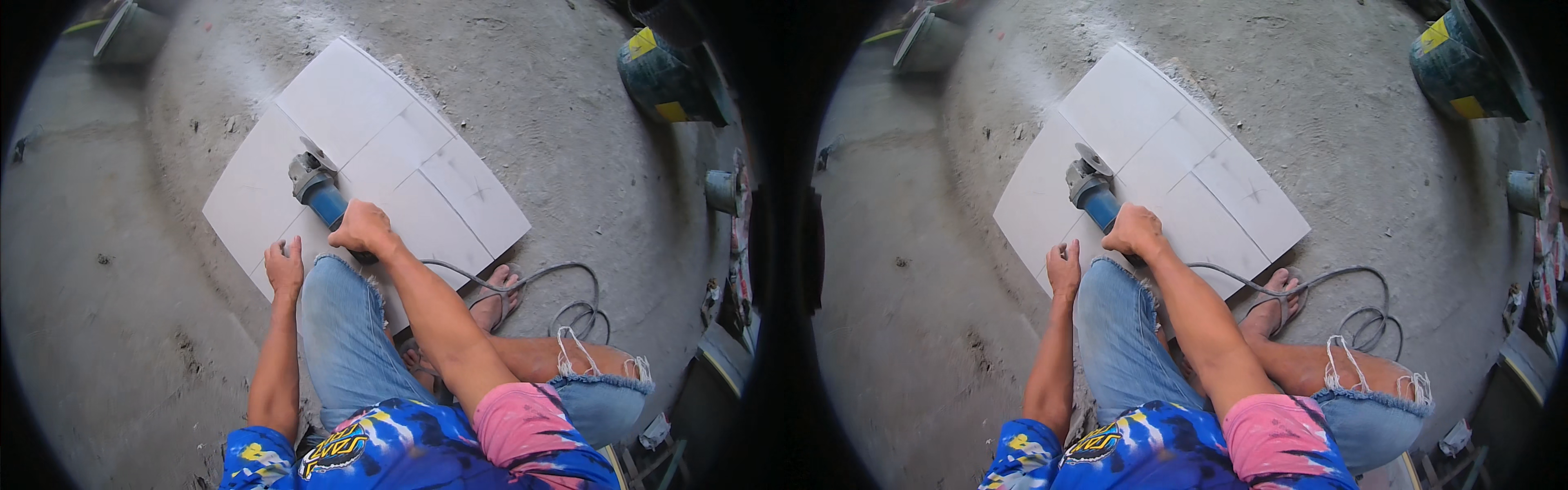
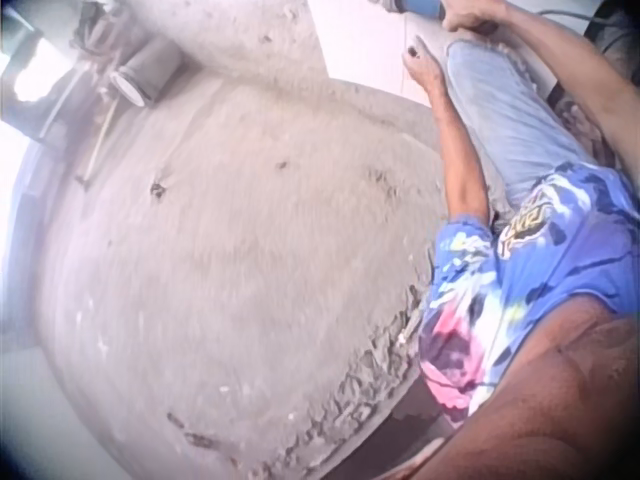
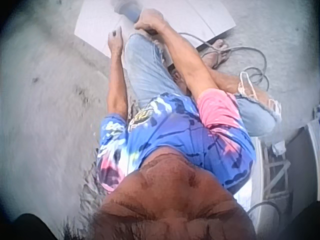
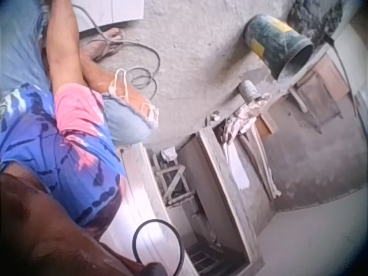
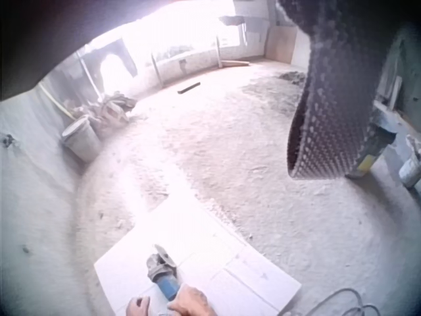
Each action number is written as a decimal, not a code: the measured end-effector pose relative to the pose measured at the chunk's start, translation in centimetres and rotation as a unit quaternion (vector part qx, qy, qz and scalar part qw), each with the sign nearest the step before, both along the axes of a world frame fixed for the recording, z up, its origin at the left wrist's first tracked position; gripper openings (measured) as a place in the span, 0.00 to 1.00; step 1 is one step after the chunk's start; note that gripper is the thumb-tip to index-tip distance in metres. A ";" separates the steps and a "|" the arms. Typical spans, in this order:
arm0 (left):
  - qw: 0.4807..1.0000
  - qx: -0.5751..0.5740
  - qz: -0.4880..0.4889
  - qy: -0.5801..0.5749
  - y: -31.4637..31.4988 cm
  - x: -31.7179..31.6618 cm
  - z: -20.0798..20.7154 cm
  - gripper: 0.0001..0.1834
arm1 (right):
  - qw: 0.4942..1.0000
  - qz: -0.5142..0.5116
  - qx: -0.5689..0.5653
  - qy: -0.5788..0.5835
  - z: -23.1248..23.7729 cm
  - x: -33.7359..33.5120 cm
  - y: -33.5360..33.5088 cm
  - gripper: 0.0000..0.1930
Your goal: The person uses an angle grinder to cut a large white ceramic tile into smaller pieces. They follow pre-drawn lines, cutting the tile into four sections and then further trimming the edges to create a specific shape.
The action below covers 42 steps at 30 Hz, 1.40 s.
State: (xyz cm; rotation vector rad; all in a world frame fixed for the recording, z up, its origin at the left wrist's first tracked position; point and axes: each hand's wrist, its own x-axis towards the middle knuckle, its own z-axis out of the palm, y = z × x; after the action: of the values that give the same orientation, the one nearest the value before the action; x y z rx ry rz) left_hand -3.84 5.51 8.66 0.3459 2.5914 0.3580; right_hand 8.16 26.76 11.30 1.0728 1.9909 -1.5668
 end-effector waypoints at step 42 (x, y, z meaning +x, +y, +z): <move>0.916 0.216 0.220 -0.256 11.2 3.2 0.5 0.24 | 0.999 -0.030 -0.007 0.033 -1.3 0.3 -1.5 0.21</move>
State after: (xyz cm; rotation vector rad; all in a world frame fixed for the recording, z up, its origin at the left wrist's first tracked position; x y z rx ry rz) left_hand -0.60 16.74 9.14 -0.1834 2.0288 1.0379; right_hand 8.44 25.23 9.97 1.0979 2.0042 -1.6642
